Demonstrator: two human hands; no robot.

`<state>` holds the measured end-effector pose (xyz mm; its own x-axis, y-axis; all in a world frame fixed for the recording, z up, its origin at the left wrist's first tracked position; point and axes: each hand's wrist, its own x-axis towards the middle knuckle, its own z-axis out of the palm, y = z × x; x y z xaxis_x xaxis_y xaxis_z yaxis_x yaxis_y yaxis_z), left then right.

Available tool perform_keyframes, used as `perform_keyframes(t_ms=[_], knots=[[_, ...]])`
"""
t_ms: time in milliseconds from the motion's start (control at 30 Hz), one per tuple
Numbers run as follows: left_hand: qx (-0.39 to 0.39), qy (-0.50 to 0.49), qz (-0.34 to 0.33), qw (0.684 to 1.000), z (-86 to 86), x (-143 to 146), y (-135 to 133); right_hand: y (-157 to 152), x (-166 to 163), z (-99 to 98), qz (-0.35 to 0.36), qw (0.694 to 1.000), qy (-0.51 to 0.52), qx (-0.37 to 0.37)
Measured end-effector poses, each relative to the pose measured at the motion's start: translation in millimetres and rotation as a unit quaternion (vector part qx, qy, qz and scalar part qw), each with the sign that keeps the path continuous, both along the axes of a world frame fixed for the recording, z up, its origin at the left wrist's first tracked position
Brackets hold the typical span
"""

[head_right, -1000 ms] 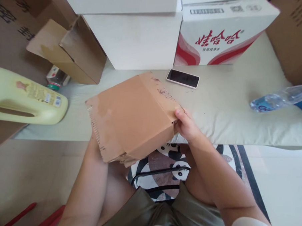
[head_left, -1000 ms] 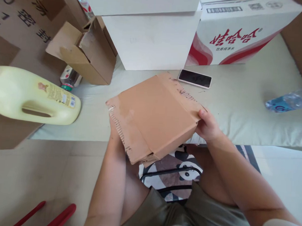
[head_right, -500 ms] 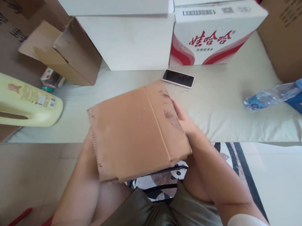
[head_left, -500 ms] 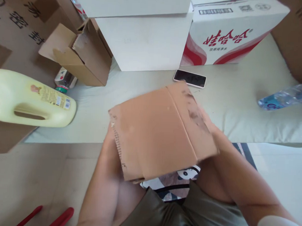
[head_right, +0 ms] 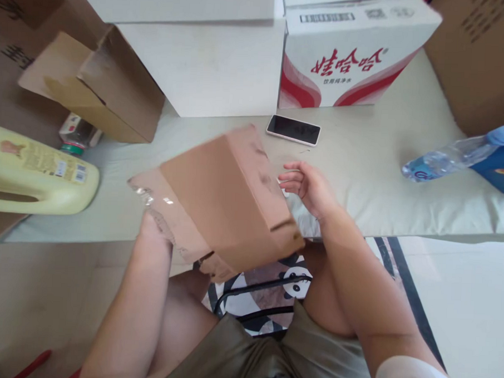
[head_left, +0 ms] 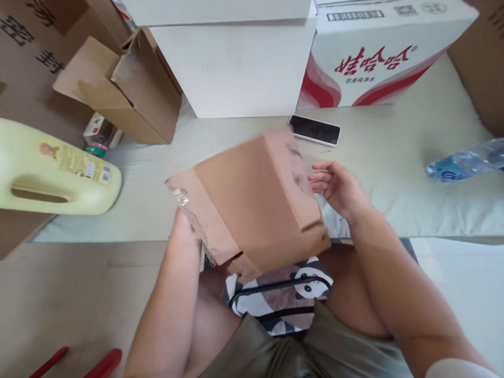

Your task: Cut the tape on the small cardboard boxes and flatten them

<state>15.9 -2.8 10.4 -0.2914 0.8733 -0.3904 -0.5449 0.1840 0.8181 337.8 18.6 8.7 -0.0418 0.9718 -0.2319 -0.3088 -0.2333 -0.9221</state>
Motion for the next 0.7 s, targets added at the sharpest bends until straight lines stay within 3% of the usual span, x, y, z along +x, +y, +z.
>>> perform_keyframes(t_ms=[133, 267, 400, 533, 700], knots=[[0.066, -0.033, 0.081, 0.994, 18.3, -5.1, 8.9, 0.3, 15.8, 0.9, 0.098, 0.995, 0.013, -0.020], [0.052, -0.056, 0.088, 0.993, 19.5, -2.9, 10.1, -13.2, 5.9, -0.4, 0.118, 0.992, 0.019, -0.026], [0.064, -0.088, 0.057, 0.992, 20.1, 8.1, 10.9, -27.0, -10.4, 5.4, 0.062, 0.996, 0.022, -0.067], [0.040, -0.111, 0.028, 0.993, 22.6, 22.0, 12.1, -32.5, -8.3, 27.1, 0.019, 0.993, -0.014, -0.116], [-0.038, -0.082, 0.028, 0.996, 19.7, 27.1, 9.8, -36.9, 57.1, 84.4, -0.125, 0.987, -0.085, -0.052]])
